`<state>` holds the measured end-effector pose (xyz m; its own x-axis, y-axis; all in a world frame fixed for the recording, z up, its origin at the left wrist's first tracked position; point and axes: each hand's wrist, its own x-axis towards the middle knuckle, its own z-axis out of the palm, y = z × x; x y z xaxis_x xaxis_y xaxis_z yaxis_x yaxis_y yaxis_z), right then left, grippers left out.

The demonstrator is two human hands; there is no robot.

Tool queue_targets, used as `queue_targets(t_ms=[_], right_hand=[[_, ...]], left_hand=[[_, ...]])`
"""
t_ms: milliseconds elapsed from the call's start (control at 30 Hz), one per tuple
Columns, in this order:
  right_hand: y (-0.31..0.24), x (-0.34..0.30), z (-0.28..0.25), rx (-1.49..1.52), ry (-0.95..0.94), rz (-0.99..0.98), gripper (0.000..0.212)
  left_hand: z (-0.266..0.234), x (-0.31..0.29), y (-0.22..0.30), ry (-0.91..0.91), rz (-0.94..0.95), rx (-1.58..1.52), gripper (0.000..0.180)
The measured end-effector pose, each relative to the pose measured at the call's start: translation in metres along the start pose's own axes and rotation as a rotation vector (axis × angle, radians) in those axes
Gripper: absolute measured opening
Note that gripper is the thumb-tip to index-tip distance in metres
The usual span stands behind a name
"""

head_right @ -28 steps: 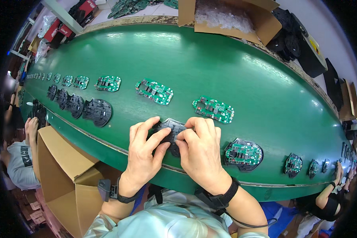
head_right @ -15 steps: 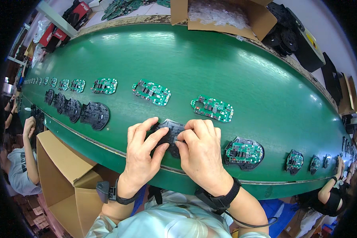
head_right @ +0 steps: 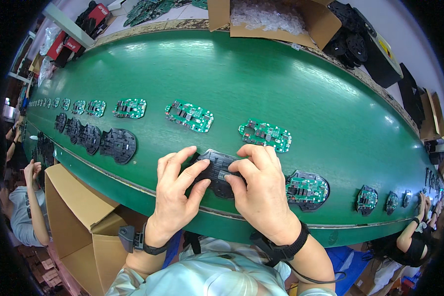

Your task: Assembling internal components and circuit boards into computer mouse shells on a production line.

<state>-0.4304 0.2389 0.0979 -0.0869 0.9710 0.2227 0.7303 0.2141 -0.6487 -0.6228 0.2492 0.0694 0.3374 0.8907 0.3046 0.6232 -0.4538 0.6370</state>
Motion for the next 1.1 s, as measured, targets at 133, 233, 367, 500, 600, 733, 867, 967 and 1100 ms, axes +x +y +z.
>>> queue_targets(t_ms=[133,233,367,500,600,733,867,967,1100], right_hand=[[0.001,-0.001,0.005,0.003,-0.024,-0.004,0.016],[-0.002,0.001,0.008,0.003,-0.019,-0.027,0.013],[-0.004,0.003,0.009,0.011,-0.053,-0.023,0.012],[-0.006,0.006,0.003,0.009,-0.040,-0.023,0.012],[-0.003,0.011,-0.010,-0.027,0.015,-0.041,0.013],[0.013,0.022,-0.035,-0.248,0.013,-0.027,0.035],[0.033,0.024,-0.044,-0.421,-0.084,0.035,0.050],[0.040,0.024,-0.043,-0.382,-0.197,0.082,0.050],[0.043,0.025,-0.037,-0.402,-0.131,0.049,0.047]], left_hand=[[0.002,0.001,-0.002,0.002,0.014,-0.020,0.040],[0.000,0.002,-0.004,-0.016,0.009,-0.018,0.040],[-0.001,0.003,-0.007,-0.025,0.008,-0.031,0.040],[-0.002,0.005,-0.006,-0.029,0.000,-0.042,0.040],[-0.002,0.006,-0.007,-0.028,0.007,-0.049,0.040],[-0.002,0.007,-0.009,-0.017,0.016,-0.066,0.040],[-0.002,0.007,-0.009,-0.006,0.036,-0.059,0.039],[-0.002,0.005,-0.010,-0.007,0.040,-0.064,0.039],[-0.005,0.003,-0.012,-0.012,0.042,-0.079,0.039]])
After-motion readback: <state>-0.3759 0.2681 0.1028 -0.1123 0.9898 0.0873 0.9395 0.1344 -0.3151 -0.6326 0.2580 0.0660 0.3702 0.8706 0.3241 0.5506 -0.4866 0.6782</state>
